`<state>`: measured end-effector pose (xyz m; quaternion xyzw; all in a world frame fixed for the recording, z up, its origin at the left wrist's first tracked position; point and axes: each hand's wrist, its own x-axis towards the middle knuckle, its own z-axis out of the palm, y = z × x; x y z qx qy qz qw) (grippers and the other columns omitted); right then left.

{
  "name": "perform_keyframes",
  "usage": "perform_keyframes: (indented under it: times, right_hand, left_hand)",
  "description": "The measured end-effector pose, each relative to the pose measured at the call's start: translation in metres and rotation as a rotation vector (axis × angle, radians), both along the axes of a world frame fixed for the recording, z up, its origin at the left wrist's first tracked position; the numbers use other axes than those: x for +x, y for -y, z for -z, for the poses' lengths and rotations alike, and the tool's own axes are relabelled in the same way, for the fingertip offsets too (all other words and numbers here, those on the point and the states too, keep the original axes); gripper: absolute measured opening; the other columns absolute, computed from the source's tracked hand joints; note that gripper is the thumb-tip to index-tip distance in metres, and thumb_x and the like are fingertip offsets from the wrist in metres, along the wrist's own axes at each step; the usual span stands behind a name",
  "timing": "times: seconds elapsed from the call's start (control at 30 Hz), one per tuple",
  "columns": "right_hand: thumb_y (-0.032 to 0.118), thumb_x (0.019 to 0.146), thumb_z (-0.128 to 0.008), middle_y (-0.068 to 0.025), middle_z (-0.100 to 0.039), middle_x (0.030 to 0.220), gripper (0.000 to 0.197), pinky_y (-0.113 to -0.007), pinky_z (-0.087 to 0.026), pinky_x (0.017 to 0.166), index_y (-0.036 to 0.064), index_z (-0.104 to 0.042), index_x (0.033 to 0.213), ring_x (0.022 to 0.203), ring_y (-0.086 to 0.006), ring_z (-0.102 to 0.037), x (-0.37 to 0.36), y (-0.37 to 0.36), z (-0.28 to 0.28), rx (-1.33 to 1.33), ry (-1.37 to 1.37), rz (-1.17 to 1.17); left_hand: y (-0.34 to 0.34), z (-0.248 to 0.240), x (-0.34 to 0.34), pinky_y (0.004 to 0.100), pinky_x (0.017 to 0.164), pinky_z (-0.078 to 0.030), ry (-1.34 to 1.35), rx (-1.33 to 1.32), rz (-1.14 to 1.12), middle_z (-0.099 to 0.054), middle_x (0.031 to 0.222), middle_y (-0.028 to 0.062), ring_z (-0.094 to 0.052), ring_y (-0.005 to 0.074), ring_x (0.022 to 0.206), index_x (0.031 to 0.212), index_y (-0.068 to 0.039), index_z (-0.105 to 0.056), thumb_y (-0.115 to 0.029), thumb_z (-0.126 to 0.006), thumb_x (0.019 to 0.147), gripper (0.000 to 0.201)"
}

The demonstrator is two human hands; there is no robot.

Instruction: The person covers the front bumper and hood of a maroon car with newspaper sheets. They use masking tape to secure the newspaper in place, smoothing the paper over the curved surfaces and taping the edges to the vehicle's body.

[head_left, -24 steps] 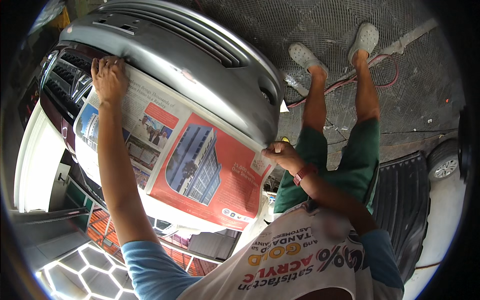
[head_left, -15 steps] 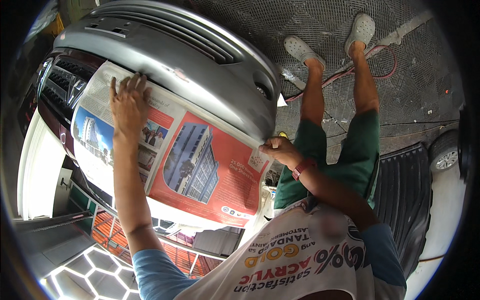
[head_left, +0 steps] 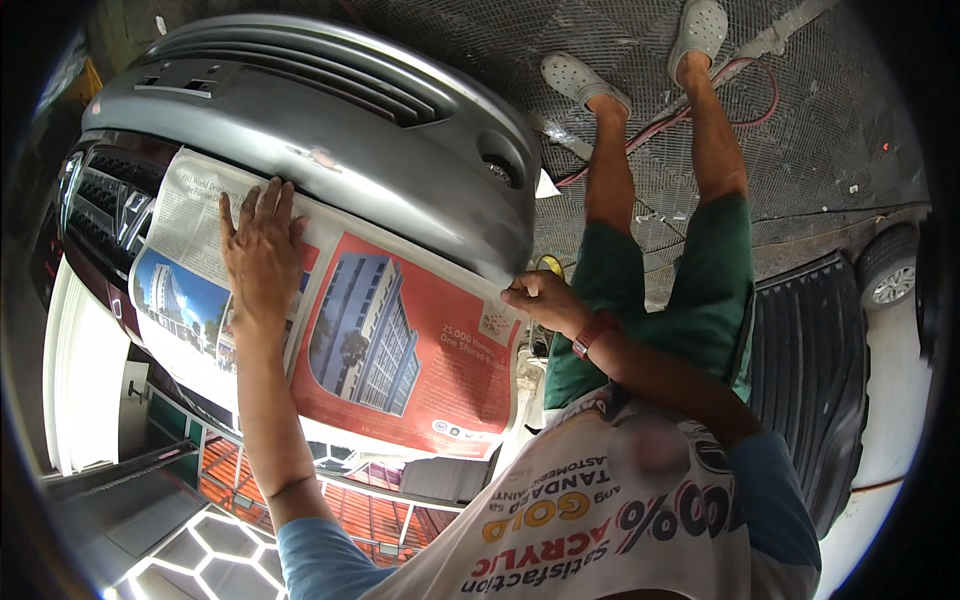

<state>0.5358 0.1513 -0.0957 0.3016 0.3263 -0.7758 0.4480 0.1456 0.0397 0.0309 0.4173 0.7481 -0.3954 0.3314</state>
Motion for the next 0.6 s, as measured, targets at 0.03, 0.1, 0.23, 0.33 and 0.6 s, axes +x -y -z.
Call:
perform_keyframes:
  times: [0.03,0.1,0.23,0.33,0.6]
  right_hand:
    - [0.036,0.099,-0.075,-0.0126,-0.076,0.09,0.037,-0.036,-0.055,0.08,-0.0011,-0.077,0.101,0.086,-0.0196,-0.072,-0.001,0.001,0.003,0.03,-0.041,-0.02]
    - [0.037,0.098,-0.075,-0.0158,-0.076,0.092,0.039,-0.037,-0.056,0.083,-0.0012,-0.077,0.103,0.088,-0.0239,-0.074,-0.004,0.003,0.004,0.052,-0.038,-0.064]
    - [0.04,0.098,-0.073,-0.0194,-0.077,0.097,0.04,-0.04,-0.057,0.087,0.001,-0.079,0.108,0.094,-0.0304,-0.076,-0.004,0.011,0.004,0.073,0.024,-0.163]
    - [0.039,0.099,-0.069,-0.0198,-0.078,0.104,0.039,-0.042,-0.058,0.09,0.0038,-0.08,0.111,0.099,-0.0345,-0.076,-0.004,0.02,-0.005,0.211,0.031,-0.109]
    - [0.035,0.098,-0.067,-0.0158,-0.078,0.105,0.032,-0.045,-0.059,0.088,0.0074,-0.082,0.105,0.097,-0.0367,-0.075,-0.022,0.019,-0.024,0.383,0.018,-0.222]
  left_hand:
    - [-0.002,0.0,0.002,0.0525,0.132,-0.022,0.018,-0.001,-0.003,-0.065,0.149,0.0076,-0.055,0.0263,0.143,0.146,-0.009,-0.065,-0.03,-0.059,0.106,0.045]
    - [-0.007,-0.001,0.008,0.0518,0.132,-0.022,0.054,-0.008,-0.012,-0.066,0.148,0.0078,-0.055,0.0264,0.143,0.145,-0.008,-0.065,-0.03,-0.057,0.107,0.045]
    - [-0.015,0.0,0.026,0.0517,0.133,-0.021,0.079,-0.039,-0.019,-0.066,0.148,0.008,-0.055,0.0264,0.143,0.145,-0.006,-0.065,-0.033,-0.057,0.107,0.047]
    - [-0.02,0.0,0.04,0.053,0.133,-0.021,0.117,-0.048,-0.018,-0.066,0.147,0.0098,-0.056,0.0267,0.143,0.144,-0.004,-0.065,-0.034,-0.058,0.106,0.049]
    - [-0.027,-0.003,0.099,0.058,0.132,-0.018,0.296,0.042,-0.132,-0.064,0.147,0.0155,-0.053,0.0314,0.146,0.144,-0.004,-0.064,-0.037,-0.056,0.106,0.051]
